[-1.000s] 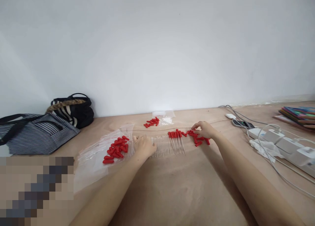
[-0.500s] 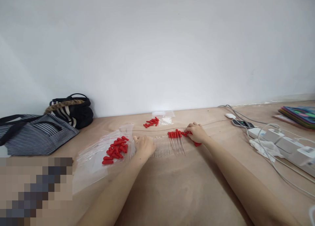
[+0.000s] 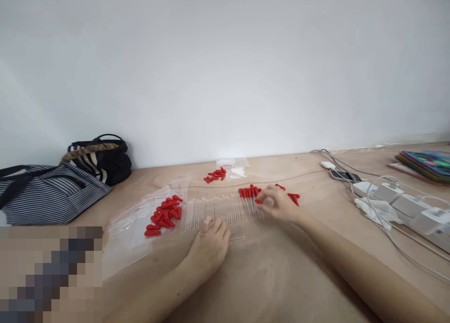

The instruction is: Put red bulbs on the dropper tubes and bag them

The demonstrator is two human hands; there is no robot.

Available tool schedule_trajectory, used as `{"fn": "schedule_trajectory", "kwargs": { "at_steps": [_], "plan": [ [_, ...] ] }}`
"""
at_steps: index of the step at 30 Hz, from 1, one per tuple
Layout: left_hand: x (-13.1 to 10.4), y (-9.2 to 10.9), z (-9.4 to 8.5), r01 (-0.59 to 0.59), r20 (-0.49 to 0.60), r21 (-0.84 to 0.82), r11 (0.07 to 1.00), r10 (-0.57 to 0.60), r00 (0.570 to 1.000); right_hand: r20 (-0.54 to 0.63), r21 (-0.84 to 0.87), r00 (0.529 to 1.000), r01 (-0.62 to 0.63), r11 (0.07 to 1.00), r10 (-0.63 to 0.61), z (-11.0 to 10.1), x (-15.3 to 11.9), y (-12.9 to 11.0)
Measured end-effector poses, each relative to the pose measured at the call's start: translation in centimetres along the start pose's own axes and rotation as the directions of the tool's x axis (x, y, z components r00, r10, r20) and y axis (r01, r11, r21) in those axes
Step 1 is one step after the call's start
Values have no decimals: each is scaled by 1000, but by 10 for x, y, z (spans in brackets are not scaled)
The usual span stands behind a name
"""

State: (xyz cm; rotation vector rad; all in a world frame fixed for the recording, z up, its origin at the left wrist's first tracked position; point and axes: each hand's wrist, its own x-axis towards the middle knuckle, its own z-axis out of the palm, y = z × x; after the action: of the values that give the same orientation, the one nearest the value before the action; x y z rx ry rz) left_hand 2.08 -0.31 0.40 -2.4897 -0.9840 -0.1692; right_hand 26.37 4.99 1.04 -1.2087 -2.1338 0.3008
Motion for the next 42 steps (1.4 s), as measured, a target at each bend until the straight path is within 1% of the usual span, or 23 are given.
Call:
{"fn": "schedule_trajectory", "kwargs": {
  "at_steps": [2,3,6,9,12,17,21,24,27,31,34,38,42],
  "plan": [
    [-9,1,4,-51,-17,49,997,52,998,82,42,991,106,993,-109,10,-16,-19],
    [-12,1,6,-59,-23,63,996,61,998,119,54,983,133,990,-138,14,-23,-27],
    [-14,0,7,-49,-48,42,998,51,998,183,74,971,141,987,-152,23,-38,-42],
    [-14,1,6,-11,-38,-19,1000,10,999,197,61,973,107,992,-117,29,-44,-44],
    [-15,1,3,56,13,-120,991,-54,998,192,45,977,89,995,-96,33,-44,-41],
    [-13,-1,-5,146,130,-359,922,-105,986,202,62,976,72,995,-84,35,-43,-38],
    [-10,-2,-3,175,149,-420,890,-123,981,179,84,981,60,995,-74,37,-43,-39],
    [-11,-1,2,184,118,-447,875,-146,982,158,127,986,39,991,-59,37,-43,-42],
    [-13,-1,4,190,69,-487,853,-180,981,179,197,983,-2,981,-34,36,-43,-47],
    [-14,-1,4,178,17,-523,833,-198,980,199,273,980,-71,959,16,36,-43,-53],
    [-14,-1,3,164,-31,-531,831,-213,977,190,308,981,-92,947,34,38,-44,-53],
    [-14,-3,1,95,-120,-544,833,-189,975,173,379,984,-110,919,46,42,-45,-51],
    [-13,-4,0,36,-177,-537,843,-154,972,176,467,983,-131,874,53,47,-45,-49]
  ]
}}
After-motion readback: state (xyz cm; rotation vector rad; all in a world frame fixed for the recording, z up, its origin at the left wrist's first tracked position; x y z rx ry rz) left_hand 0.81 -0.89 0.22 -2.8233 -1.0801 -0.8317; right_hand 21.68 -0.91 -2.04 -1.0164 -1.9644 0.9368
